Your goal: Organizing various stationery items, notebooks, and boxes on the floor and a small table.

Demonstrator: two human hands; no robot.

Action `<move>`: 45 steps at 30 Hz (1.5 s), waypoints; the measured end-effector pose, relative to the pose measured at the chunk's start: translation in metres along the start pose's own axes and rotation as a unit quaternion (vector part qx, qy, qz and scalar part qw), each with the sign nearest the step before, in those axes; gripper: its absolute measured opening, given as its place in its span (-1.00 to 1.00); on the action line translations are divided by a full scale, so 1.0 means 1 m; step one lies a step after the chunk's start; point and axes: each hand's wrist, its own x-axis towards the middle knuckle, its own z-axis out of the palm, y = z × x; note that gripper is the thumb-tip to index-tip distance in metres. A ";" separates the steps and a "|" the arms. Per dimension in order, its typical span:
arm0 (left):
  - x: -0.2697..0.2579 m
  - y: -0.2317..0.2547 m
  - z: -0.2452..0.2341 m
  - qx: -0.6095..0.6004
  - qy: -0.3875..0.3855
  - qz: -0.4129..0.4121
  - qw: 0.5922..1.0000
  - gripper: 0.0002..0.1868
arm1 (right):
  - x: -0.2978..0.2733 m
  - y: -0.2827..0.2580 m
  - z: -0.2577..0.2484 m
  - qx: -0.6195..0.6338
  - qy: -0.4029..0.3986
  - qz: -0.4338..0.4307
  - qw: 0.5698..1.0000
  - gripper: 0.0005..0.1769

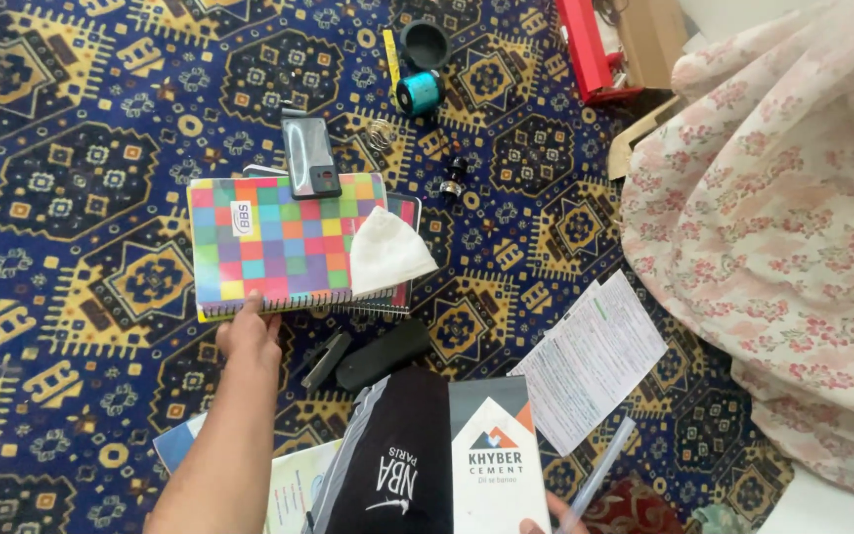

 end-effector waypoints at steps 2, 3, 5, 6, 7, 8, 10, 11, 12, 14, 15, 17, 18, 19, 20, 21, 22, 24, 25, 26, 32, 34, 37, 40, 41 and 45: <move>0.000 0.008 -0.014 -0.008 0.002 0.028 1.000 -0.58 | 0.001 -0.031 0.017 0.002 -0.006 -0.001 1.000 -0.21; 0.004 0.014 -0.025 -0.051 -0.041 0.030 0.997 -0.57 | -0.005 -0.040 0.025 0.017 -0.017 -0.010 1.000 -0.20; 0.000 0.029 -0.042 -0.098 -0.087 0.031 0.991 -0.54 | -0.009 -0.054 0.031 0.030 -0.026 -0.023 0.999 -0.19; -0.007 0.040 -0.051 -0.115 -0.102 0.043 0.987 -0.53 | -0.010 -0.056 0.034 0.034 -0.041 -0.031 0.998 -0.17; -0.013 0.053 -0.060 -0.132 -0.117 0.054 0.983 -0.52 | -0.011 -0.059 0.037 0.037 -0.056 -0.038 0.997 -0.16; 0.002 0.060 -0.081 -0.131 -0.116 0.055 0.983 -0.52 | -0.023 -0.076 0.042 0.038 -0.057 -0.038 0.997 -0.16; 0.033 0.079 -0.124 -0.195 -0.191 0.066 0.960 -0.52 | -0.044 -0.110 0.056 0.055 0.018 0.017 0.998 -0.16; 0.012 0.099 -0.136 -0.195 -0.190 0.070 0.960 -0.52 | -0.046 -0.122 0.055 0.056 0.014 0.016 0.998 -0.16; -0.009 0.119 -0.145 -0.174 -0.208 0.121 0.955 -0.49 | -0.045 -0.136 0.055 0.082 -0.053 0.015 0.995 -0.16; -0.046 0.156 -0.165 -0.153 -0.226 0.176 0.946 -0.45 | -0.046 -0.154 0.054 0.108 -0.124 0.012 0.986 -0.16; -0.062 0.173 -0.175 -0.122 -0.214 0.246 0.937 -0.45 | -0.046 -0.158 0.054 0.086 -0.082 0.010 0.993 -0.22; -0.096 0.203 -0.196 -0.083 -0.197 0.317 0.924 -0.43 | -0.058 -0.168 0.057 0.065 -0.046 0.015 0.997 -0.29; -0.112 0.218 -0.205 -0.061 -0.190 0.379 0.904 -0.52 | -0.064 -0.177 0.060 0.068 -0.005 0.017 0.998 -0.32; -0.129 0.233 -0.214 -0.038 -0.182 0.439 0.879 -0.61 | -0.070 -0.186 0.063 0.070 0.036 0.020 0.997 -0.36; -0.157 0.245 -0.210 -0.035 -0.178 0.448 0.875 -0.61 | -0.065 -0.182 0.064 0.074 0.025 0.020 0.997 -0.36; -0.185 0.256 -0.205 0.023 -0.139 0.500 0.855 -0.64 | -0.060 -0.178 0.065 0.066 0.035 -0.004 0.997 -0.37; -0.212 0.262 -0.195 0.079 -0.100 0.544 0.829 -0.66 | -0.055 -0.178 0.060 0.057 0.050 -0.030 0.997 -0.39; -0.246 0.268 -0.196 0.189 -0.081 0.571 0.795 -0.73 | -0.066 -0.204 0.071 0.058 0.058 -0.035 0.996 -0.40; -0.262 0.267 -0.197 0.298 -0.062 0.584 0.752 -0.78 | -0.073 -0.215 0.074 0.056 0.071 -0.037 0.995 -0.41; -0.279 0.270 -0.189 0.299 -0.064 0.584 0.752 -0.78 | -0.077 -0.216 0.076 0.057 0.072 -0.035 0.995 -0.41; -0.276 0.276 -0.195 0.258 -0.230 0.431 0.834 -0.70 | -0.100 -0.223 0.060 0.099 0.129 -0.038 0.986 -0.35; -0.244 0.267 -0.201 0.313 -0.310 0.484 0.756 -0.86 | -0.110 -0.230 0.047 0.088 0.166 0.016 0.982 -0.34; -0.239 0.232 -0.102 -0.120 -0.691 0.237 0.672 -0.72 | -0.109 -0.200 0.027 0.104 0.159 -0.011 0.982 -0.36; -0.201 0.146 -0.037 -0.179 -0.798 -0.041 0.574 -0.41 | -0.090 -0.144 0.006 0.072 0.135 -0.148 0.977 -0.36; -0.212 0.126 -0.026 -0.179 -0.800 -0.037 0.572 -0.41 | -0.087 -0.154 0.003 0.073 0.134 -0.152 0.977 -0.36; -0.223 0.054 -0.036 -0.217 -0.828 -0.178 0.486 -0.48 | -0.127 -0.166 0.021 0.102 0.157 -0.100 0.977 -0.41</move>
